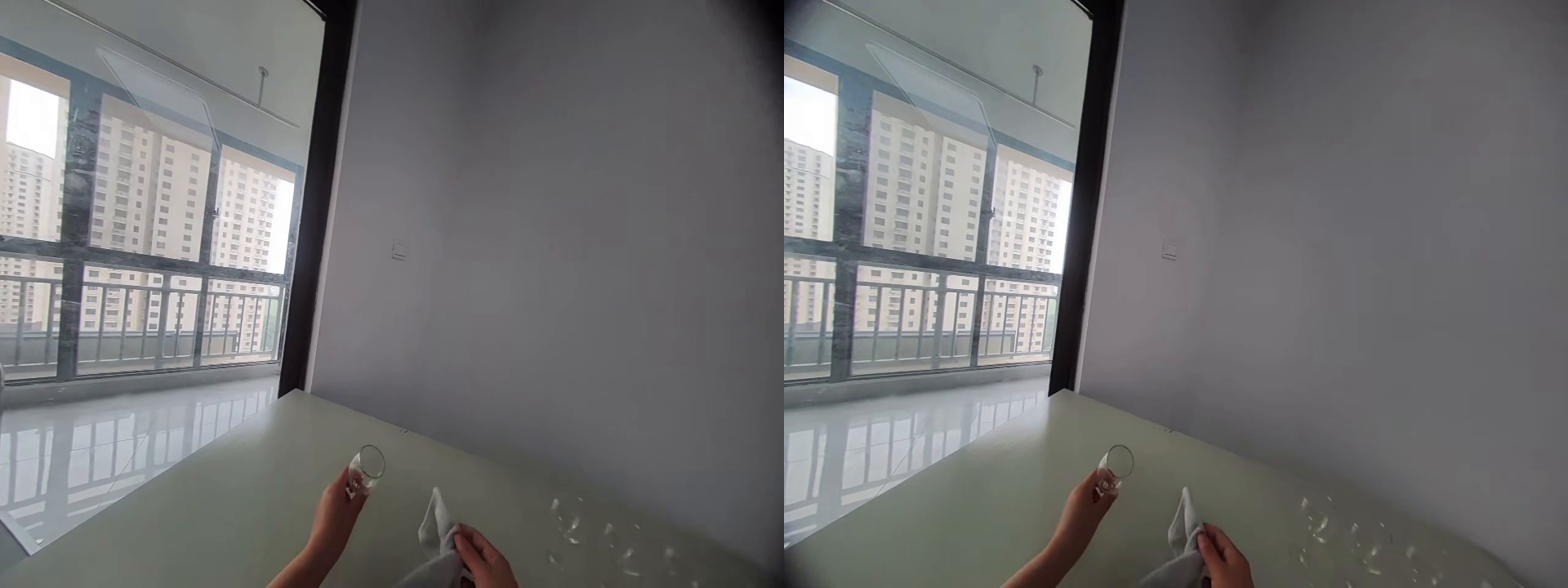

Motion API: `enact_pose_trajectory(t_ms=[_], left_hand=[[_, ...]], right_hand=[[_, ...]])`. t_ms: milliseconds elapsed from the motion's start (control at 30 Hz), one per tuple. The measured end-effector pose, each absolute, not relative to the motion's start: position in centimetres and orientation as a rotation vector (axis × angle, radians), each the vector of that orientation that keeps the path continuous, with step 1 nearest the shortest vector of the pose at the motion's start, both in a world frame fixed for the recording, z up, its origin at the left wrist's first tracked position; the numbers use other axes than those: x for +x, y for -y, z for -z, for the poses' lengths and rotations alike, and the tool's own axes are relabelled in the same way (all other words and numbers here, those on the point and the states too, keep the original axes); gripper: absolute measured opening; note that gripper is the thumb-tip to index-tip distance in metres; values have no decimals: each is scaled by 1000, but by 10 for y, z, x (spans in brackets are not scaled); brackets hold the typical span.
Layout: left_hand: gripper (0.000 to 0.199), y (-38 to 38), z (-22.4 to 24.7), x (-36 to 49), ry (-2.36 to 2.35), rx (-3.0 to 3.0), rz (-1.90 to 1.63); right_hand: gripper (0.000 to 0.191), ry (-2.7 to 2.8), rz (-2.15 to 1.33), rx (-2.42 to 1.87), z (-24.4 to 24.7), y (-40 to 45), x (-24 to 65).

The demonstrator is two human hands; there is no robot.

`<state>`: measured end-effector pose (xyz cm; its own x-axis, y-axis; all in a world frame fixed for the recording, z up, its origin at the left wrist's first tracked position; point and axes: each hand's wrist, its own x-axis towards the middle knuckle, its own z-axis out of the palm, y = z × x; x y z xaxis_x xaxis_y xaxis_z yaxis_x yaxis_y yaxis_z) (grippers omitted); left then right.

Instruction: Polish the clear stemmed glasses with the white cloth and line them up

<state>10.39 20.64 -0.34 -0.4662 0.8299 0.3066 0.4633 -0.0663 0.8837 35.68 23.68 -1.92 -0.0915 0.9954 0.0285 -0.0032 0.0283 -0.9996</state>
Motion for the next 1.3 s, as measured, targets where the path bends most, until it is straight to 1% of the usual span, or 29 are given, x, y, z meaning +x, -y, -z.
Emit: enact_pose_trajectory(t_ms=[100,167,267,433,467,500,567,633,733,833,900,933,1000,1067,1133,1167,1233,1300], left_hand=[[9,-211,-3,142,-1862,1611,-1423],[9,-213,-3,162,-1845,1706,-1356],[9,-214,5,184,-1817,1788,-1247],[16,-211,20,191,-1804,1856,-1124],[17,-210,20,189,-1822,1858,-1111],[17,-209,20,185,-1843,1863,-1100],[15,-207,17,179,-1874,1889,-1083],[14,-204,11,175,-1886,1934,-1073],[16,-200,1,174,-1875,2012,-1069],[30,-196,-2,176,-1821,2195,-1039],[40,-195,0,176,-1797,2329,-1027],[43,-196,2,175,-1811,2394,-1047],[49,-197,4,173,-1881,2547,-1148],[53,-197,3,169,-1905,2774,-1256],[53,-197,-2,165,-1825,2999,-1293],[53,-196,-5,163,-1769,3079,-1291],[52,-195,-10,160,-1693,3145,-1288],[50,-196,-11,157,-1636,3097,-1290]], right_hand=[[41,1179,-1303,-1138,-13,-228,370],[45,1191,-1239,-1112,-27,-222,370],[47,1341,-1005,-1077,-30,-213,358],[34,1840,-429,-986,-12,-201,331],[37,1943,-302,-1008,-10,-199,329],[44,2035,-207,-1047,-11,-198,328],[60,2169,-165,-1147,-16,-195,330],[64,2236,-269,-1226,-25,-194,334],[62,2301,-433,-1254,-36,-194,340],[56,2340,-577,-1212,-39,-193,341],[47,2278,-693,-1180,-36,-193,338],[42,2205,-795,-1183,-34,-193,336],[36,1943,-1144,-1180,-31,-192,333],[45,1568,-1565,-1073,-29,-193,331],[54,1223,-1846,-932,-29,-194,331],[55,1121,-1917,-877,-28,-194,330],[54,1081,-1944,-808,-26,-194,330],[52,1240,-1823,-825,-24,-193,331]])
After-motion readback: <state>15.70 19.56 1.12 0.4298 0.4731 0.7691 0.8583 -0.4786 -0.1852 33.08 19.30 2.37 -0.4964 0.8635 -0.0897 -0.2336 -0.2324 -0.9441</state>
